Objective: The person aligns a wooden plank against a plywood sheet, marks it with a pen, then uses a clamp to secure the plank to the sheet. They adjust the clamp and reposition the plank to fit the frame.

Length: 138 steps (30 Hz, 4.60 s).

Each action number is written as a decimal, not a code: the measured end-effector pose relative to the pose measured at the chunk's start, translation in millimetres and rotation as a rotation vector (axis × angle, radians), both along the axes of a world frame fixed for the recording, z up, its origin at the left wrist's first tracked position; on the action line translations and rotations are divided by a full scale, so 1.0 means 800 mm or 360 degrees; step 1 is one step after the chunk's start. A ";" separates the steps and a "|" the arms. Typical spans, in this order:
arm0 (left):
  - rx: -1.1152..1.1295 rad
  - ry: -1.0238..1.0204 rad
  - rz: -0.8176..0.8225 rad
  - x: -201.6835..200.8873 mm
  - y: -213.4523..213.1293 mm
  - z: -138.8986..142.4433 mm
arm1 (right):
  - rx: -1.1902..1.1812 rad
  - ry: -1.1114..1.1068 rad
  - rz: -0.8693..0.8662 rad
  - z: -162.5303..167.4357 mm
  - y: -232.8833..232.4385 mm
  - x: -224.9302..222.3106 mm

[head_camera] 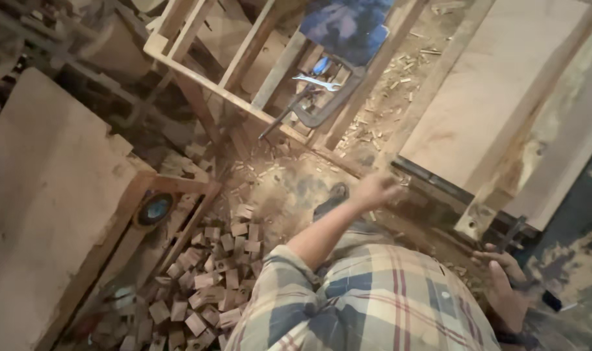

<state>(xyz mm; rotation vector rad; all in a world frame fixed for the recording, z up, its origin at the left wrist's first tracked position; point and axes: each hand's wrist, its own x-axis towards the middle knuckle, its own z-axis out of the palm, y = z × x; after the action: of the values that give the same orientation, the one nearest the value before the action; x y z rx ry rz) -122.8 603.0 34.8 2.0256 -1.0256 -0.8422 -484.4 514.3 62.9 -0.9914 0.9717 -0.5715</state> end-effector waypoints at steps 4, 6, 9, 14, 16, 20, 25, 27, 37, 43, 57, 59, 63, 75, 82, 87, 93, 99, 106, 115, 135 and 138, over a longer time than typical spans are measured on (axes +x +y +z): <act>-0.0293 -0.0317 0.0383 0.115 0.052 -0.006 | -0.0329 0.0199 0.0014 -0.009 0.022 0.046; -0.0335 -0.0399 0.0520 0.180 0.061 -0.003 | -0.0221 0.0302 -0.0029 -0.008 0.024 0.077; -0.0304 -0.0554 0.0775 0.273 0.061 0.000 | -0.0275 0.0386 -0.0012 -0.001 0.015 0.129; -0.0270 -0.0892 0.0718 0.422 0.014 -0.008 | 0.0085 0.0096 -0.0247 0.002 0.045 0.199; -0.0247 -0.0932 0.0665 0.469 -0.014 -0.009 | 0.0047 -0.0021 -0.0281 0.003 0.056 0.219; 0.0153 -0.0977 0.0425 0.524 -0.067 -0.004 | -0.0011 0.0182 -0.0349 0.004 0.064 0.271; 0.0390 -0.1026 0.0377 0.548 -0.106 -0.005 | -0.0079 0.0625 -0.0437 0.019 0.089 0.314; 0.0412 -0.1096 0.0335 0.548 -0.113 -0.012 | 0.0045 0.0494 -0.0626 0.020 0.099 0.323; -0.0918 0.0890 0.0377 0.489 -0.113 0.031 | -0.0165 0.0153 -0.0847 0.050 0.099 0.242; 0.0094 0.1523 -0.0555 0.255 -0.150 0.057 | 0.0043 -0.0608 -0.0730 0.044 0.083 0.196; -0.0100 0.0361 -0.1889 -0.064 -0.121 0.070 | 0.0574 -0.0188 -0.0815 -0.066 0.092 0.109; -0.0036 0.0370 -0.1906 -0.083 -0.123 0.072 | 0.0863 -0.0424 -0.1021 -0.078 0.090 0.091; 0.0163 -0.0042 -0.1640 -0.123 -0.133 0.074 | 0.0999 -0.0672 -0.1356 -0.089 0.066 0.056; 0.0029 -0.0676 -0.1170 -0.202 -0.145 0.071 | 0.1526 -0.0754 -0.1139 -0.111 -0.046 0.033; -0.0231 -0.0762 -0.1305 -0.195 -0.155 0.072 | 0.1403 -0.0970 -0.1318 -0.108 -0.065 0.050; -0.0260 -0.0745 -0.1368 -0.192 -0.162 0.067 | 0.1338 -0.0958 -0.1268 -0.113 -0.096 0.043; -0.0324 -0.0751 -0.1409 -0.184 -0.166 0.067 | 0.1082 -0.0708 -0.1069 -0.117 -0.094 0.051; -0.0367 -0.0671 -0.1384 -0.183 -0.170 0.070 | -0.0605 0.0588 0.0053 -0.110 -0.092 0.045; -0.0349 -0.0731 -0.1402 -0.184 -0.169 0.080 | 0.0969 -0.0318 -0.0584 -0.116 -0.097 0.082; -0.0289 -0.0807 -0.1421 -0.179 -0.172 0.083 | 0.0990 -0.0279 -0.0606 -0.120 -0.099 0.082; -0.0117 -0.0825 -0.1262 -0.180 -0.170 0.086 | 0.1183 -0.1236 -0.0657 -0.113 -0.066 0.071; -0.0228 -0.0747 -0.1221 -0.180 -0.169 0.083 | 0.0972 -0.1184 -0.0578 -0.110 -0.065 0.069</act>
<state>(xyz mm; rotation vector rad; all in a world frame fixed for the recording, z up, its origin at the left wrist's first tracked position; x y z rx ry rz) -267.2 467.6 101.5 1.7303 -2.1378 -0.6223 -429.6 462.5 -25.4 -0.0195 0.5797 -0.8010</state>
